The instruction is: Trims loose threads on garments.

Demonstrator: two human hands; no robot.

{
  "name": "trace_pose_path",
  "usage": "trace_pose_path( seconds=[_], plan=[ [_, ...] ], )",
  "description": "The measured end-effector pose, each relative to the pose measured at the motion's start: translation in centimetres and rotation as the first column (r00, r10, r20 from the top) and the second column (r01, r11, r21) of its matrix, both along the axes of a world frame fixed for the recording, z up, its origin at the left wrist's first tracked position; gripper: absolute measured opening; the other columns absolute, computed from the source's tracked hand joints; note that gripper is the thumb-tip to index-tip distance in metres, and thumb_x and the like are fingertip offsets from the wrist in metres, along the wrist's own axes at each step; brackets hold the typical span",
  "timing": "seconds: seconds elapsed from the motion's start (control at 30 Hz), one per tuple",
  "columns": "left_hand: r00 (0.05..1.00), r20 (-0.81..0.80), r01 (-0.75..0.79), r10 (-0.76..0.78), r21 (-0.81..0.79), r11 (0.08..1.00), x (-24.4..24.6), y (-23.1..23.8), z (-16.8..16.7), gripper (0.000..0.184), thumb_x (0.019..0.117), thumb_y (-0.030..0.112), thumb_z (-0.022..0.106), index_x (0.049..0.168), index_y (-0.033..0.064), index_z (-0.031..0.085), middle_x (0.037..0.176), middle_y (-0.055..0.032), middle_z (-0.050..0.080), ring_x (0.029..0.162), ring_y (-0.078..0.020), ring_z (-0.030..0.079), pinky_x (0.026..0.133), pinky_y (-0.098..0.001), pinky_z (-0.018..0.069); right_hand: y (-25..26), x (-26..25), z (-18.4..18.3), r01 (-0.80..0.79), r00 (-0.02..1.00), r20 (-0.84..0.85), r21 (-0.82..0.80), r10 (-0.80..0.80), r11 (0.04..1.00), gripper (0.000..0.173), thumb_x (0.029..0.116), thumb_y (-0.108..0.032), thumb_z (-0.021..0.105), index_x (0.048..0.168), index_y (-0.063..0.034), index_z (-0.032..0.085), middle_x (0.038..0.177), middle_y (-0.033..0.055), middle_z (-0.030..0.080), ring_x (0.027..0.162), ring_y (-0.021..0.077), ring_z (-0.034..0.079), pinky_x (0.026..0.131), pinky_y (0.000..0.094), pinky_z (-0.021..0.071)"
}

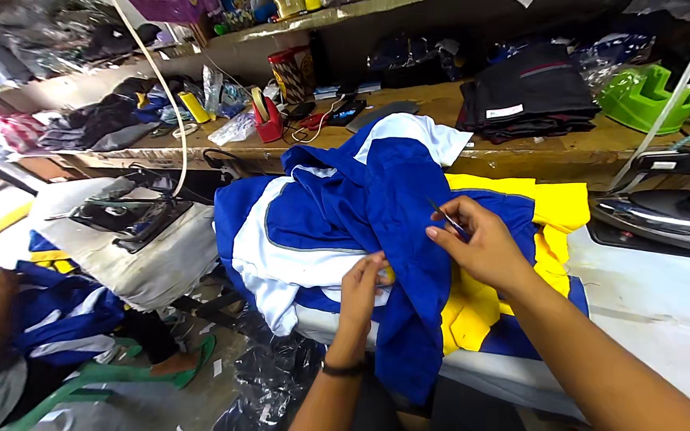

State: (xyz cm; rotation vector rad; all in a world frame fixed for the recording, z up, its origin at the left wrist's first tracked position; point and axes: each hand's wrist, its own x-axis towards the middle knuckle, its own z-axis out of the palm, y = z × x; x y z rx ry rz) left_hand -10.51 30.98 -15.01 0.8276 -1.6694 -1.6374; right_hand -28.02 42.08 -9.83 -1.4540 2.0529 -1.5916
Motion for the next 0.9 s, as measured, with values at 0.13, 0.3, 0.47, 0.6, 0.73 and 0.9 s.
trace_pose_path(
  seconds=[0.13, 0.3, 0.47, 0.6, 0.73, 0.9],
  plan=[
    [0.996, -0.012, -0.088, 0.091, 0.168, 0.982, -3.8, -3.8, 1.7, 0.024, 0.1059, 0.02, 0.056, 0.111, -0.0001, 0.068, 0.088, -0.0072, 0.07, 0.072, -0.0089, 0.065, 0.061, -0.0223, 0.0527, -3.9, -0.5, 0.3, 0.002, 0.999, 0.051, 0.115, -0.008, 0.993, 0.011, 0.1009, -0.017, 0.066, 0.104, -0.0059, 0.065, 0.072, 0.0048, 0.059, 0.058, 0.0144, 0.053, 0.055, 0.0352, 0.0452],
    [0.993, -0.1, -0.04, 0.068, 0.258, 0.965, -5.6, -5.5, 1.2, 0.011, 0.1007, 0.011, 0.064, 0.102, 0.0007, 0.067, 0.084, -0.0069, 0.067, 0.071, -0.0113, 0.065, 0.066, -0.0262, 0.0556, -6.7, -0.5, 0.3, 0.024, 0.999, 0.021, 0.35, -0.034, 0.936, 0.022, 0.1032, -0.024, 0.063, 0.099, -0.0037, 0.07, 0.074, 0.0088, 0.062, 0.067, 0.0218, 0.058, 0.066, 0.0454, 0.0484],
    [0.974, -0.224, 0.065, -0.009, 0.241, 0.968, -4.8, -4.8, 1.5, 0.009, 0.1012, 0.003, 0.06, 0.097, -0.0006, 0.067, 0.083, -0.0059, 0.071, 0.073, -0.0106, 0.069, 0.071, -0.0261, 0.0594, -7.5, -0.9, -0.8, -0.137, 0.967, 0.242, 0.234, 0.079, 0.962, 0.018, 0.0995, -0.014, 0.068, 0.087, -0.0024, 0.062, 0.068, 0.0042, 0.053, 0.059, 0.0105, 0.048, 0.058, 0.0288, 0.0416],
    [0.984, -0.168, 0.075, -0.052, 0.132, 0.988, -3.9, -4.9, 1.6, 0.015, 0.1023, 0.004, 0.058, 0.092, 0.0006, 0.067, 0.082, -0.0042, 0.07, 0.071, -0.008, 0.066, 0.066, -0.0231, 0.0563, -7.1, -0.7, -1.1, -0.206, 0.903, 0.406, 0.115, 0.144, 0.972, 0.015, 0.0998, -0.007, 0.065, 0.086, -0.0041, 0.059, 0.065, 0.0005, 0.051, 0.054, 0.0049, 0.044, 0.052, 0.0202, 0.0364],
    [0.947, -0.302, 0.203, -0.108, 0.305, 0.93, -3.5, -4.7, 1.5, 0.019, 0.1059, 0.005, 0.049, 0.097, 0.0038, 0.065, 0.087, -0.0046, 0.07, 0.077, -0.0099, 0.069, 0.073, -0.0256, 0.0585, -6.8, -0.3, -1.2, -0.243, 0.84, 0.508, 0.041, 0.189, 0.969, 0.018, 0.1011, -0.005, 0.062, 0.084, -0.0061, 0.057, 0.061, -0.0021, 0.048, 0.048, 0.0024, 0.038, 0.046, 0.0166, 0.0319],
    [0.955, -0.279, 0.165, -0.105, 0.2, 0.966, -3.9, -4.6, 1.1, 0.014, 0.1032, 0.006, 0.056, 0.098, 0.0051, 0.069, 0.089, -0.0029, 0.07, 0.075, -0.0063, 0.064, 0.066, -0.0201, 0.0532, -6.1, 0.3, -1.9, -0.059, 0.977, 0.202, -0.03, 0.064, 0.998, 0.007, 0.0948, -0.009, 0.072, 0.093, -0.0075, 0.065, 0.072, 0.0011, 0.061, 0.06, 0.0082, 0.055, 0.057, 0.0263, 0.0462]
  ],
)
